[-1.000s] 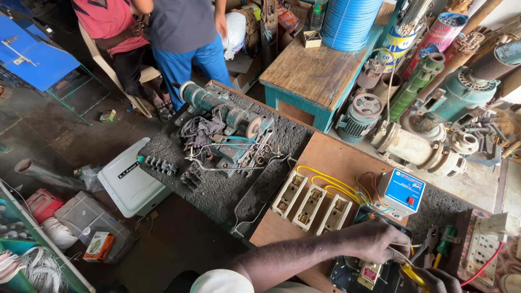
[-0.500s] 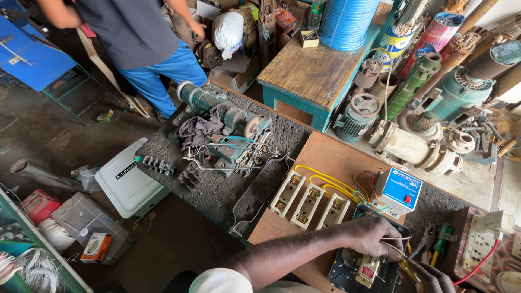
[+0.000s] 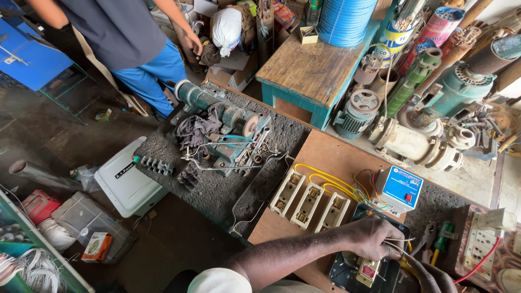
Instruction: The person uses a screwdriver and pliers to connect and tighten wires inside an open electrical box. They strip wire ends, insert them into terminals, and secure them with screws while occasionally adjusting the box and nearby components.
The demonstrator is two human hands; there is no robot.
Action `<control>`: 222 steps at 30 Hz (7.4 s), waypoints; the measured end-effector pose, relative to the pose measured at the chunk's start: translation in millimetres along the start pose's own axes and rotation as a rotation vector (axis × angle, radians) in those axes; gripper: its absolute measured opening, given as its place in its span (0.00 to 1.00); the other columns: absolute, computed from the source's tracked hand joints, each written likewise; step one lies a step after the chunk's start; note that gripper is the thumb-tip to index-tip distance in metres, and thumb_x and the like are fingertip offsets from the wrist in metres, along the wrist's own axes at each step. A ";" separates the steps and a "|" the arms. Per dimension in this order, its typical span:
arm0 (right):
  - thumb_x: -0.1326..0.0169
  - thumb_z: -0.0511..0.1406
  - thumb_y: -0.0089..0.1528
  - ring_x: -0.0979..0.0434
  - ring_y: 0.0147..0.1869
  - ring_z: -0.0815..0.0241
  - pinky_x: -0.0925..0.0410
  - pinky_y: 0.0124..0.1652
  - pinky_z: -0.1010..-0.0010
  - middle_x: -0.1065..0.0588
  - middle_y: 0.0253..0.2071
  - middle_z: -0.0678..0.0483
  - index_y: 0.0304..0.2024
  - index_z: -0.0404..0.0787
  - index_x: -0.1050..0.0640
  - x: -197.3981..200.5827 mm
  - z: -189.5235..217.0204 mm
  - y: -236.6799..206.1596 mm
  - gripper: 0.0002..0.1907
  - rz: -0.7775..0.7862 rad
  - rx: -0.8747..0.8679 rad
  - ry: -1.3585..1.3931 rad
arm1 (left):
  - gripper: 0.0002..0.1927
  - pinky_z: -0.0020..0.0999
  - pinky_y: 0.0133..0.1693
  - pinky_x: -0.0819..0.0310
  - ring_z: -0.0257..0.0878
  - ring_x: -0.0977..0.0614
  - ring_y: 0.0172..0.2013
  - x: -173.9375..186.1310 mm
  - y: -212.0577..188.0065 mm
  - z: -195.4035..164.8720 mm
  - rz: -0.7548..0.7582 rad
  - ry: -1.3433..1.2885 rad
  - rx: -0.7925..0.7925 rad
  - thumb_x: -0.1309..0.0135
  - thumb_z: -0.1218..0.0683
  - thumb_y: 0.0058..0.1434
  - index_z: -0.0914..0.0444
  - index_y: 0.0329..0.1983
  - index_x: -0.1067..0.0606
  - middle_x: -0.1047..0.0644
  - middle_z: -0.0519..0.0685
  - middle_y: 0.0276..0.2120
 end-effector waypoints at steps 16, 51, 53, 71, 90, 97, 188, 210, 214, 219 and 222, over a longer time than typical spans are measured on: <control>0.34 0.30 0.59 0.20 0.42 0.57 0.28 0.43 0.68 0.21 0.42 0.50 0.47 0.47 0.17 62.9 129.6 31.5 0.14 -0.291 -0.189 0.080 | 0.10 0.33 0.37 0.21 0.34 0.15 0.33 22.5 -6.3 -16.0 0.083 -0.092 0.103 0.36 0.50 0.55 0.58 0.37 0.18 0.16 0.46 0.30; 0.39 0.25 0.60 0.26 0.43 0.72 0.30 0.43 0.80 0.24 0.39 0.55 0.48 0.32 0.22 58.3 139.2 32.4 0.13 -0.248 -0.525 0.895 | 0.09 0.39 0.37 0.26 0.45 0.19 0.32 79.3 -24.3 -130.7 0.079 -0.019 -0.049 0.37 0.60 0.59 0.66 0.34 0.27 0.24 0.51 0.29; 0.41 0.23 0.60 0.24 0.47 0.69 0.30 0.47 0.79 0.23 0.42 0.52 0.47 0.32 0.22 62.7 144.3 36.9 0.13 -0.258 -0.422 0.870 | 0.08 0.40 0.37 0.26 0.46 0.20 0.32 78.5 -25.5 -130.5 0.089 0.019 -0.043 0.38 0.61 0.58 0.66 0.34 0.27 0.24 0.52 0.29; 0.38 0.25 0.59 0.20 0.43 0.65 0.28 0.44 0.76 0.21 0.40 0.50 0.40 0.33 0.20 72.6 152.2 47.0 0.07 -0.221 -0.270 0.772 | 0.08 0.38 0.35 0.25 0.44 0.19 0.32 82.8 -21.3 -136.5 0.114 0.058 -0.058 0.39 0.64 0.54 0.67 0.32 0.27 0.23 0.51 0.28; 0.40 0.30 0.66 0.28 0.35 0.68 0.33 0.34 0.77 0.23 0.37 0.57 0.52 0.36 0.21 26.1 115.1 11.7 0.12 -0.238 -0.824 0.999 | 0.03 0.42 0.43 0.23 0.48 0.18 0.38 87.5 -30.0 -104.4 -0.066 0.366 -0.021 0.39 0.59 0.61 0.65 0.34 0.21 0.23 0.53 0.32; 0.44 0.28 0.68 0.22 0.56 0.63 0.29 0.57 0.72 0.23 0.52 0.49 0.61 0.32 0.27 62.9 117.5 4.4 0.19 -0.371 -0.532 0.931 | 0.04 0.39 0.43 0.20 0.43 0.17 0.39 70.7 -23.8 -75.1 -0.030 0.521 -0.026 0.38 0.59 0.61 0.64 0.35 0.21 0.22 0.51 0.36; 0.34 0.35 0.55 0.17 0.33 0.50 0.28 0.33 0.64 0.20 0.31 0.45 0.41 0.42 0.16 28.7 91.6 93.8 0.12 0.297 -0.412 0.335 | 0.09 0.43 0.46 0.23 0.49 0.18 0.44 63.5 -20.5 -68.0 -0.041 0.448 0.051 0.44 0.66 0.54 0.65 0.39 0.21 0.24 0.52 0.37; 0.34 0.32 0.58 0.18 0.37 0.69 0.26 0.37 0.75 0.17 0.35 0.53 0.40 0.39 0.17 17.2 94.3 61.8 0.08 -0.017 -0.494 0.401 | 0.07 0.43 0.46 0.23 0.48 0.17 0.41 63.6 -19.4 -63.1 -0.065 0.358 0.049 0.41 0.65 0.55 0.63 0.35 0.18 0.22 0.51 0.36; 0.35 0.31 0.58 0.17 0.38 0.67 0.26 0.38 0.74 0.17 0.36 0.53 0.42 0.39 0.18 22.2 95.7 66.2 0.10 0.028 -0.478 0.452 | 0.08 0.42 0.46 0.22 0.47 0.17 0.42 63.3 -20.1 -63.1 -0.072 0.357 0.039 0.42 0.66 0.55 0.63 0.35 0.18 0.22 0.51 0.36; 0.37 0.28 0.54 0.17 0.41 0.62 0.26 0.42 0.70 0.18 0.37 0.51 0.41 0.38 0.17 27.4 98.5 77.4 0.12 0.111 -0.378 0.449 | 0.07 0.42 0.46 0.23 0.49 0.17 0.41 63.9 -21.0 -61.6 -0.086 0.378 0.024 0.41 0.65 0.55 0.62 0.35 0.18 0.21 0.51 0.35; 0.36 0.28 0.53 0.17 0.41 0.62 0.26 0.43 0.69 0.18 0.37 0.51 0.41 0.39 0.17 27.3 94.9 79.6 0.13 0.156 -0.401 0.457 | 0.07 0.42 0.45 0.23 0.49 0.17 0.41 62.7 -20.3 -61.1 -0.090 0.374 0.018 0.41 0.65 0.54 0.62 0.34 0.18 0.21 0.51 0.34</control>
Point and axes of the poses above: each hand's wrist, its own y-axis towards the middle knuckle, its own x-axis out of the back of the hand, z = x × y, the point moved 6 cm from there along y, towards the middle knuckle
